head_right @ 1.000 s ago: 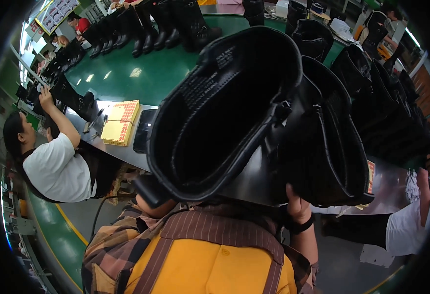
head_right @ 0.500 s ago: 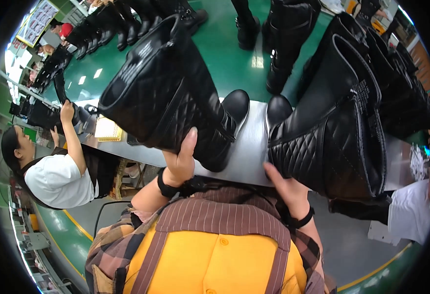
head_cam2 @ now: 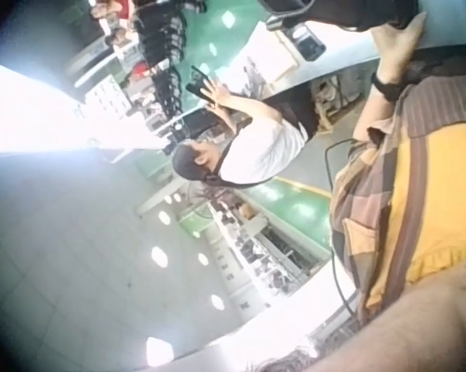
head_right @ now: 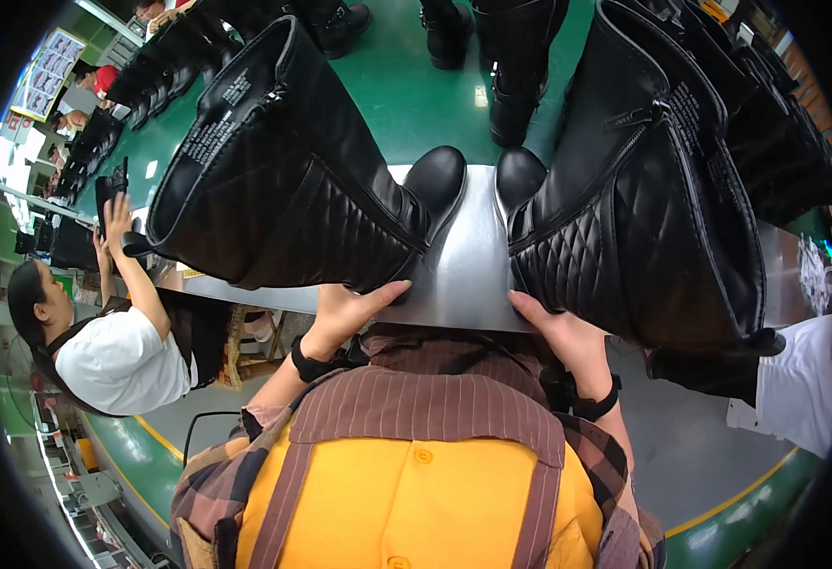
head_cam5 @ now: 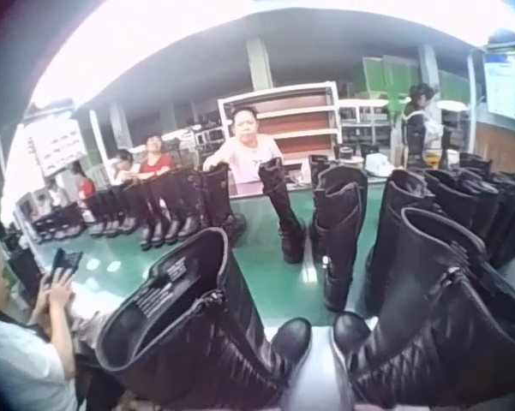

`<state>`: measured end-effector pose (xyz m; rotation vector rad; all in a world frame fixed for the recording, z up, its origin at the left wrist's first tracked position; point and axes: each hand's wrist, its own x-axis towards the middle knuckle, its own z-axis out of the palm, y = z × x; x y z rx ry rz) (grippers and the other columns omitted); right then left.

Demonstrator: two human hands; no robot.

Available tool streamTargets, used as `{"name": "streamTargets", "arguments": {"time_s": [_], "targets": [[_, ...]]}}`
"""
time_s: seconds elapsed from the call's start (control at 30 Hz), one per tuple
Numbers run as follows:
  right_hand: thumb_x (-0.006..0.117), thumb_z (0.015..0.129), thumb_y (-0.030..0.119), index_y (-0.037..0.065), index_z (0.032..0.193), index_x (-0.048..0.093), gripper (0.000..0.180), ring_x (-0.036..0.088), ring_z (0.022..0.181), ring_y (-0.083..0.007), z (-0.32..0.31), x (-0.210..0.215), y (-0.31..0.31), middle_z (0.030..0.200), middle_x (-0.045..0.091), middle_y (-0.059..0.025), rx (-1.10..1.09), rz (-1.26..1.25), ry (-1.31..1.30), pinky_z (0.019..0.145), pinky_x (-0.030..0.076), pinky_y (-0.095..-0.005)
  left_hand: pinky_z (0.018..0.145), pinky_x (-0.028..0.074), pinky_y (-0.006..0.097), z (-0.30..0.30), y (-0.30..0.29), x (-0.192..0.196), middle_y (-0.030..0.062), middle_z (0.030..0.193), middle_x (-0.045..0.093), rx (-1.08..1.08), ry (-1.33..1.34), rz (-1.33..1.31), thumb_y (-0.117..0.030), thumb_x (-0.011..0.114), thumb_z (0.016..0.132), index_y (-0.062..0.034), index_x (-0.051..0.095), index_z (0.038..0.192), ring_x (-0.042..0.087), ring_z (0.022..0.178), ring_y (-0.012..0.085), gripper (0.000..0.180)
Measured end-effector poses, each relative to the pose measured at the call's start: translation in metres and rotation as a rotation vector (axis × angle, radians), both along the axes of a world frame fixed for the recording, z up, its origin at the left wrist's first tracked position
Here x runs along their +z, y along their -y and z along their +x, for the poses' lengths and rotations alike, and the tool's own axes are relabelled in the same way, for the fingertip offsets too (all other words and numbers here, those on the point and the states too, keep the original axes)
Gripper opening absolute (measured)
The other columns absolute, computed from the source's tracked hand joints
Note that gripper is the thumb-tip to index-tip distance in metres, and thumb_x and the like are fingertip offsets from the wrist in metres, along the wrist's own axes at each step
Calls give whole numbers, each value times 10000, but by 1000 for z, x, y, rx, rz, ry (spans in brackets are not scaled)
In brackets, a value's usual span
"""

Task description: Inspecting and aligning pairs of black quilted boots on a factory assembly line.

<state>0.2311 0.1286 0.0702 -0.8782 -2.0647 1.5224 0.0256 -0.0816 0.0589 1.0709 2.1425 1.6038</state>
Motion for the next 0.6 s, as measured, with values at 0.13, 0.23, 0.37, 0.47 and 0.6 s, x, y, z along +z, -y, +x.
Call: {"name": "streamTargets", "arguments": {"time_s": [0.13, 0.23, 0.37, 0.47, 0.6], "targets": [[797, 784, 205, -35, 1060, 680, 384, 640, 986, -175, 4, -2, -10, 1074, 699, -88, 34, -40, 88, 909, 463, -287, 935, 468, 325, -5, -1, -2, 93, 1140, 655, -24, 225, -139, -144, 805, 769, 17, 617, 1179, 621, 1032, 207, 480], [767, 797, 172, -31, 1159, 633, 437, 626, 1022, -187, 9, -7, -11, 1124, 676, -107, 72, -43, 44, 931, 457, -300, 940, 469, 325, -6, 0, 5, 72, 1172, 639, -29, 411, 117, -127, 755, 817, 5, 595, 1215, 609, 1060, 188, 449], [618, 808, 77, -5, 1254, 588, 455, 553, 1199, -248, 12, -13, -4, 1227, 624, -120, 8, -539, -330, 1059, 399, -376, 985, 461, 330, 0, 2, 17, 76, 1225, 611, -109, 720, 294, -34, 655, 876, -16, 561, 1273, 589, 1113, 184, 409], [548, 862, 322, -27, 1202, 613, 492, 573, 1184, -275, 1, -18, 2, 1236, 631, -145, 102, -843, -544, 1037, 420, -393, 1038, 443, 400, 3, -9, 19, 108, 1282, 589, -252, 1120, 446, -110, 614, 929, -24, 499, 1338, 568, 1174, 217, 433], [554, 849, 322, -21, 1173, 637, 478, 618, 1109, -271, -13, -18, 6, 1189, 662, -123, 164, -938, -735, 1024, 428, -395, 1057, 418, 430, 6, -22, 21, 112, 1295, 583, -446, 1173, 538, -215, 574, 963, -13, 485, 1351, 561, 1189, 235, 447]]}}
